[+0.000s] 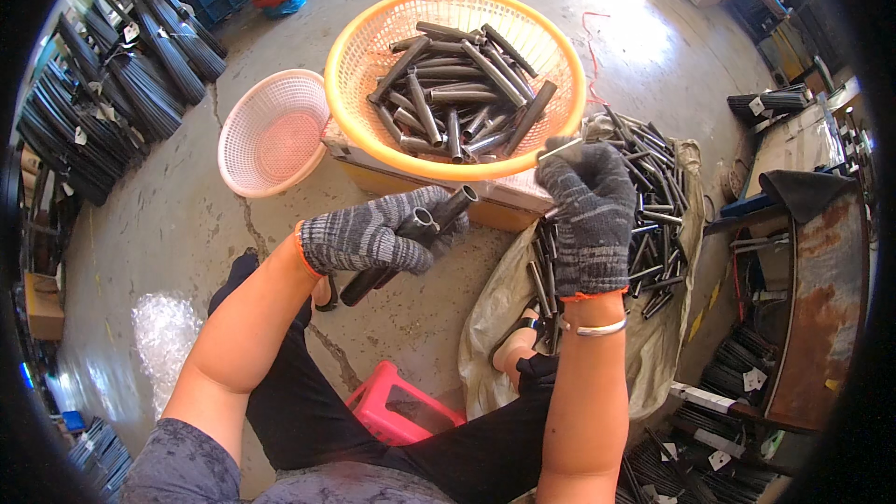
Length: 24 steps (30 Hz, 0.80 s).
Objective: The person picks up metal pipes from a pile on a sheet on the floor and places them into an orange basket. The person handles the pipes individually or in groups and occasionally rubs the end of a pipe with a gloved hand.
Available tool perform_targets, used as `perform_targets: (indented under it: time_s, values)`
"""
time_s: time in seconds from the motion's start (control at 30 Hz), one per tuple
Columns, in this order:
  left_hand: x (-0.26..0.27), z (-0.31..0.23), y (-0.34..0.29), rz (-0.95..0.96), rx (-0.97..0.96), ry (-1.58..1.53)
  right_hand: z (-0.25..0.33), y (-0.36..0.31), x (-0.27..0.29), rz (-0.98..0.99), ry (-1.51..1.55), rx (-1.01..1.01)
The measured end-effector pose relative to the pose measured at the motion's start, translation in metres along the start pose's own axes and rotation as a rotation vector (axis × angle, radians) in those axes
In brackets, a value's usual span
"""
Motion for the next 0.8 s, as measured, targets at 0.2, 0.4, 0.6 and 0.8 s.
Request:
perform_targets:
  time_s: [0.2, 0.4, 0.6, 0.8]
  values:
    - [0.009, 0.006, -0.002, -0.126, 0.063, 0.132, 0.021, -0.008, -0.010, 0.176, -0.143, -0.016]
    - [0.011, 0.009, 0.002, -0.173, 0.056, 0.239, 0.014, -0.029, -0.049, 0.498, -0.261, -0.031]
    - [0.001, 0.002, 0.007, -0.196, -0.001, 0.298, 0.007, -0.031, -0.055, 0.403, -0.388, -0.037]
    - [-0.001, 0.000, 0.009, -0.374, -0.122, 0.178, 0.008, -0.027, -0.053, 0.300, -0.471, -0.036]
Point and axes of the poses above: each hand's wrist, its own y-axis towards the middle knuckle, its own x-axis out of the back of the hand, z = x × y, the point moved 1 cm from there along y, towards the middle knuckle, and after that the axes turned 15 degrees about z, right-handed, at the moved point
